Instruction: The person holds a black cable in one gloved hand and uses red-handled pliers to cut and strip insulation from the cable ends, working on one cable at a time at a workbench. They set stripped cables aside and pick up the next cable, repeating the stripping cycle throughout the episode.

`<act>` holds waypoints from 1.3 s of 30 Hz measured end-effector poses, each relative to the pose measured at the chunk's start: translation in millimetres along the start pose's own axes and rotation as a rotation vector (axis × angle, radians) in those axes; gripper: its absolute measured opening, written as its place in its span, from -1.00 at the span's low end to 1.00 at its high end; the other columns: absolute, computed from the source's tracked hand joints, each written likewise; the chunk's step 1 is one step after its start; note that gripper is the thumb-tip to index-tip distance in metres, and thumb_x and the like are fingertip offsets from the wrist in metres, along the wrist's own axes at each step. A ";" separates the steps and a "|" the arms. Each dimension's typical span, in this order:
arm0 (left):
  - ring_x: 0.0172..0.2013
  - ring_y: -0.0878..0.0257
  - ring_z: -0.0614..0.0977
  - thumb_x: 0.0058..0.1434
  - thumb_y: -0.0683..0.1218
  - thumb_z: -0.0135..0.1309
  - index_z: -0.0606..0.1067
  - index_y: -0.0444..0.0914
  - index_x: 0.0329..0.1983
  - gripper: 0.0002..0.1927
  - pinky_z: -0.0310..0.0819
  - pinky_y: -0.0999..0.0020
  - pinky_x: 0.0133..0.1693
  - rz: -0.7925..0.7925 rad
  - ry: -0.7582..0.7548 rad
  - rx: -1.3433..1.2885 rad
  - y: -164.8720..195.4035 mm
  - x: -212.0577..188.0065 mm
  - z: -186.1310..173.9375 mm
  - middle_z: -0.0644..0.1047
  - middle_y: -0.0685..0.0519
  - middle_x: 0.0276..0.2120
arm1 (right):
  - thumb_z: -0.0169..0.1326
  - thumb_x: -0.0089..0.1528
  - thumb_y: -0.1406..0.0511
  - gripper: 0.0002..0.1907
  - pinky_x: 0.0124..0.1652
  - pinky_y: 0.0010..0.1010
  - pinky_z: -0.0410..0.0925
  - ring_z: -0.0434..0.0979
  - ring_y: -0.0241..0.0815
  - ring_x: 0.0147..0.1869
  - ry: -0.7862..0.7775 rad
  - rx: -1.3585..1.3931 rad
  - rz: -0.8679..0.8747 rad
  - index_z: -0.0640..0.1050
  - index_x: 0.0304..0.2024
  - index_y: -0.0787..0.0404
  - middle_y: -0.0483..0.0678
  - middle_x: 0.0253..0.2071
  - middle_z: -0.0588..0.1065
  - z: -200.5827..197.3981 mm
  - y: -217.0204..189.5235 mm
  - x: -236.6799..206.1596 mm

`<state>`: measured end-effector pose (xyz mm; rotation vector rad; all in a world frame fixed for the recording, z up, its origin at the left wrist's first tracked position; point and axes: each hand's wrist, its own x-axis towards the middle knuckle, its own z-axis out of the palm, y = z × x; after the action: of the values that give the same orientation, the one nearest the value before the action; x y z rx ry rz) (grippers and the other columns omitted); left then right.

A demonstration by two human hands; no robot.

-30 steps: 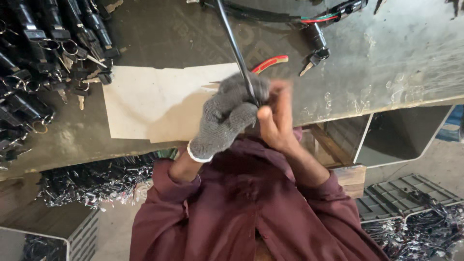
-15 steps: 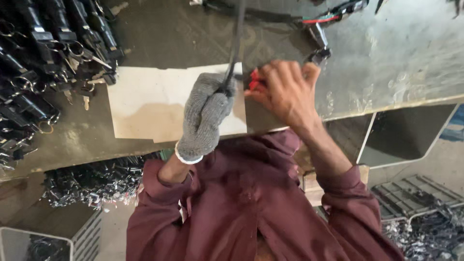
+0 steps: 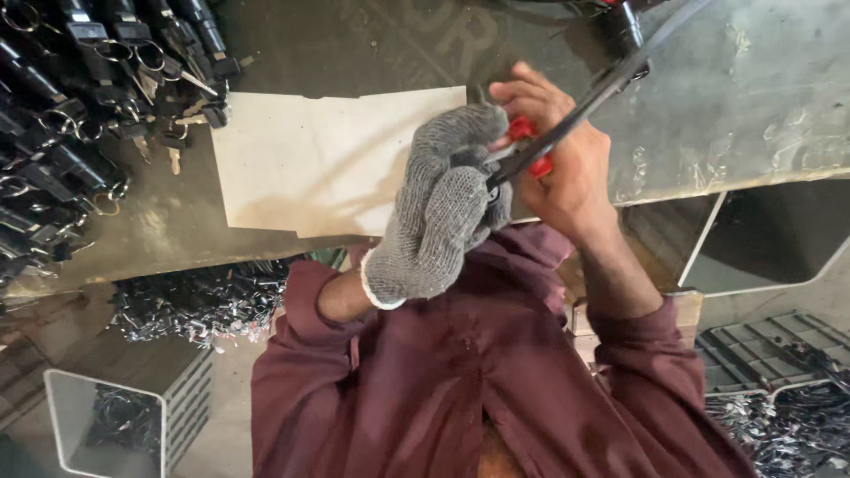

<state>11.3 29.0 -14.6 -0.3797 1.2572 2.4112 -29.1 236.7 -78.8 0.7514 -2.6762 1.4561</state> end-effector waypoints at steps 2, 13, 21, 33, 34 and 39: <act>-0.36 0.45 0.44 0.49 0.01 -0.05 0.20 -0.18 0.43 -0.50 0.32 0.58 -0.35 0.029 -0.066 0.112 -2.2 -3.8 -6.8 0.50 0.14 -0.20 | 0.21 0.36 0.28 -0.76 -0.01 -0.24 0.43 0.56 0.08 0.13 0.012 -0.164 -0.138 0.45 -0.13 0.31 0.07 -0.07 0.53 -1.7 -8.7 12.3; -0.23 0.39 0.49 0.49 -0.09 0.11 0.06 -0.18 0.56 -0.31 0.52 0.50 -0.12 0.080 -0.339 0.249 10.1 -4.8 -33.9 0.48 0.12 0.01 | 0.35 0.22 0.21 -0.69 -0.29 -0.25 0.36 0.54 -0.04 -0.21 -0.033 -0.331 -0.210 0.46 -0.34 0.16 -0.08 -0.30 0.48 -1.6 -3.3 41.1; -0.04 0.01 0.64 0.37 -0.11 0.29 0.18 -0.26 0.49 -0.27 0.57 0.29 -0.01 0.675 -0.011 1.067 -0.3 -0.4 -24.0 0.50 -0.18 0.13 | 0.34 0.04 0.34 -0.60 -0.24 -0.21 0.36 0.52 0.01 -0.14 -0.073 -0.244 -0.042 0.48 -0.14 0.24 -0.03 -0.21 0.48 6.5 -17.0 23.9; 0.04 0.03 0.61 0.43 -0.18 0.23 0.14 -0.30 0.51 -0.30 0.50 0.17 0.07 0.777 0.015 1.368 -23.9 0.4 -27.7 0.54 0.08 0.15 | 0.40 0.15 0.21 -0.63 -0.35 -0.20 0.33 0.52 0.00 -0.28 0.004 -0.389 -0.022 0.45 -0.29 0.21 -0.05 -0.36 0.45 1.4 -29.0 20.0; 0.04 0.01 0.60 0.41 -0.12 0.25 0.19 -0.28 0.49 -0.31 0.49 0.13 0.08 0.790 0.065 1.466 -25.4 -0.4 -27.5 0.53 0.03 0.16 | 0.38 0.13 0.22 -0.64 -0.32 -0.20 0.33 0.52 0.00 -0.25 -0.013 -0.379 -0.012 0.46 -0.23 0.22 -0.05 -0.33 0.46 -1.2 -33.2 17.2; 0.08 -0.03 0.58 0.39 -0.10 0.20 0.31 -0.25 0.45 -0.41 0.47 0.03 0.17 0.838 0.209 1.802 -34.2 -7.6 -29.4 0.48 -0.10 0.22 | 0.26 0.02 0.34 -0.71 -0.36 -0.16 0.29 0.52 0.01 -0.24 -0.068 -0.478 0.148 0.43 -0.29 0.18 -0.04 -0.35 0.44 -0.1 -38.2 0.9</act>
<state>35.5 20.9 -52.5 0.5443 3.3070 0.6297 -14.2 219.0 -48.4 0.5821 -3.0026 0.7548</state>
